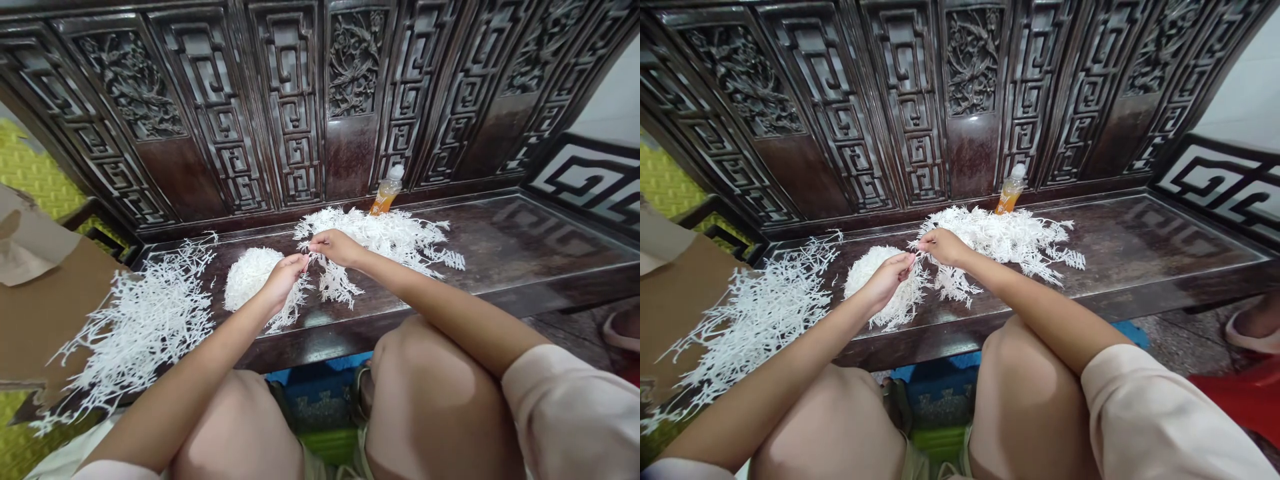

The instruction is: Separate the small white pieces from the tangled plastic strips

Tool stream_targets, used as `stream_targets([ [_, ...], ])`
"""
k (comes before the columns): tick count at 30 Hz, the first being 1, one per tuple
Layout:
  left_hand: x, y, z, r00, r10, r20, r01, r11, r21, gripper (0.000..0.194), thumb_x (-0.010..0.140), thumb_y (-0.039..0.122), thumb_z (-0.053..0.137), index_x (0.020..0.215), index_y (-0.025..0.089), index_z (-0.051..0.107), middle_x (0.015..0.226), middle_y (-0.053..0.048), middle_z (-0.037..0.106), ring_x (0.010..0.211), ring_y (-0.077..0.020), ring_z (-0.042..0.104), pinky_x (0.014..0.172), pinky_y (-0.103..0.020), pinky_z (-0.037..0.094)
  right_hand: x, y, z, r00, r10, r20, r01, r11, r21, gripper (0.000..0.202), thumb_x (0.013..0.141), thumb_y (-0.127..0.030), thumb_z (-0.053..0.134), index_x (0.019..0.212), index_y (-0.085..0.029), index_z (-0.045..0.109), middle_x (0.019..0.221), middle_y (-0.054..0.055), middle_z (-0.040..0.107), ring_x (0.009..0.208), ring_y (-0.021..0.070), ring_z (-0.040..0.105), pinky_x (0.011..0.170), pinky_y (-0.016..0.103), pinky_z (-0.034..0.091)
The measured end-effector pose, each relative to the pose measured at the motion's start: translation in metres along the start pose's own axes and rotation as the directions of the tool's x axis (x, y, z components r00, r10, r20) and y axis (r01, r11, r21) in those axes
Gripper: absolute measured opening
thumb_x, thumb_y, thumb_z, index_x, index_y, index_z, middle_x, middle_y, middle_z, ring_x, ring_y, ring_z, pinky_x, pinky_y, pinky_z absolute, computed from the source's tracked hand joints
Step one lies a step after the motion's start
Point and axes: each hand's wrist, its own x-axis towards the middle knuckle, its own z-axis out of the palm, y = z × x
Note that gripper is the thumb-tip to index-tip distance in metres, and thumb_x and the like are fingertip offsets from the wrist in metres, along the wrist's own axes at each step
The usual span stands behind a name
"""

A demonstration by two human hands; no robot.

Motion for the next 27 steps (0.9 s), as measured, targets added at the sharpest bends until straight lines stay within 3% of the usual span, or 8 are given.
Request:
stream_targets([
  [15,-0.026,0.026,0.003,0.985,0.076,0.152,-0.061,0.992,-0.106,0.028,0.069,0.031,0.055,0.05,0.016,0.041,0.05,0.004,0.031,0.047,-0.0072,0.024,0.049,-0.023,0.021,-0.013,-0.033,-0.018,0.997,-0.047,0.054,0.04,0.991,0.124,0.027,0.07,-0.038,0.052,0.057,-0.015,0.05,0.059,-0.002,0.044,0.061,0.0091,0.039,0.063,0.025,0.032],
  [17,-0.041,0.037,0.005,0.973,0.086,0.215,-0.074,0.995,-0.062,0.029,0.069,0.033,0.055,0.049,0.016,0.042,0.051,0.003,0.033,0.049,-0.0079,0.027,0.051,-0.024,0.023,-0.014,-0.021,-0.033,0.997,0.01,-0.078,-0.005,0.998,0.069,0.027,0.071,-0.038,0.051,0.058,-0.015,0.05,0.059,-0.001,0.045,0.059,0.0091,0.038,0.062,0.026,0.031],
  [18,-0.051,0.043,0.005,0.96,0.09,0.266,-0.084,0.996,-0.034,0.03,0.069,0.033,0.055,0.048,0.016,0.043,0.051,0.002,0.035,0.051,-0.0086,0.03,0.052,-0.024,0.024,-0.014,-0.012,-0.043,0.977,0.062,-0.204,-0.056,0.998,0.035,0.026,0.072,-0.037,0.05,0.059,-0.015,0.05,0.059,-0.001,0.044,0.058,0.0089,0.037,0.06,0.026,0.031],
  [19,-0.06,0.049,0.005,0.937,0.07,0.342,-0.079,0.997,0.011,0.03,0.069,0.034,0.055,0.048,0.016,0.044,0.052,0.001,0.037,0.053,-0.0093,0.032,0.053,-0.025,0.025,-0.016,-0.001,-0.053,0.923,0.133,-0.361,-0.135,0.991,0.021,0.026,0.073,-0.037,0.048,0.06,-0.014,0.05,0.059,-0.001,0.044,0.057,0.0086,0.035,0.059,0.026,0.029],
  [20,-0.067,0.055,0.003,0.923,0.065,0.38,-0.076,0.997,0.012,0.031,0.07,0.035,0.054,0.048,0.016,0.044,0.053,0.0,0.037,0.053,-0.0099,0.034,0.053,-0.026,0.026,-0.018,0.009,-0.061,0.875,0.185,-0.448,-0.195,0.981,0.024,0.025,0.074,-0.036,0.046,0.063,-0.014,0.051,0.058,-0.001,0.043,0.056,0.0084,0.034,0.058,0.026,0.029],
  [21,-0.073,0.059,0.002,0.933,0.091,0.348,-0.08,0.996,-0.048,0.032,0.071,0.035,0.053,0.047,0.016,0.043,0.052,0.001,0.035,0.053,-0.0098,0.033,0.053,-0.026,0.027,-0.021,0.018,-0.067,0.86,0.211,-0.465,-0.224,0.974,0.029,0.025,0.075,-0.036,0.045,0.066,-0.014,0.052,0.058,-0.001,0.042,0.055,0.0083,0.033,0.057,0.026,0.028],
  [24,-0.069,0.061,-0.004,0.979,0.035,0.202,0.012,0.974,-0.227,0.03,0.073,0.03,0.049,0.048,0.017,0.039,0.051,0.001,0.032,0.049,-0.0087,0.031,0.052,-0.026,0.031,-0.026,0.028,-0.064,0.94,0.243,-0.24,-0.24,0.97,0.043,0.026,0.073,-0.038,0.048,0.063,-0.014,0.051,0.055,-0.002,0.041,0.054,0.0083,0.033,0.055,0.024,0.027],
  [27,-0.047,0.047,-0.005,0.983,-0.144,0.111,0.176,0.905,-0.388,0.025,0.07,0.022,0.049,0.048,0.016,0.037,0.053,0.0,0.037,0.05,-0.0085,0.037,0.053,-0.026,0.036,-0.022,0.011,-0.043,0.974,0.199,-0.11,-0.191,0.978,0.079,0.027,0.072,-0.039,0.047,0.059,-0.015,0.049,0.052,-0.003,0.038,0.051,0.0077,0.032,0.052,0.023,0.026],
])
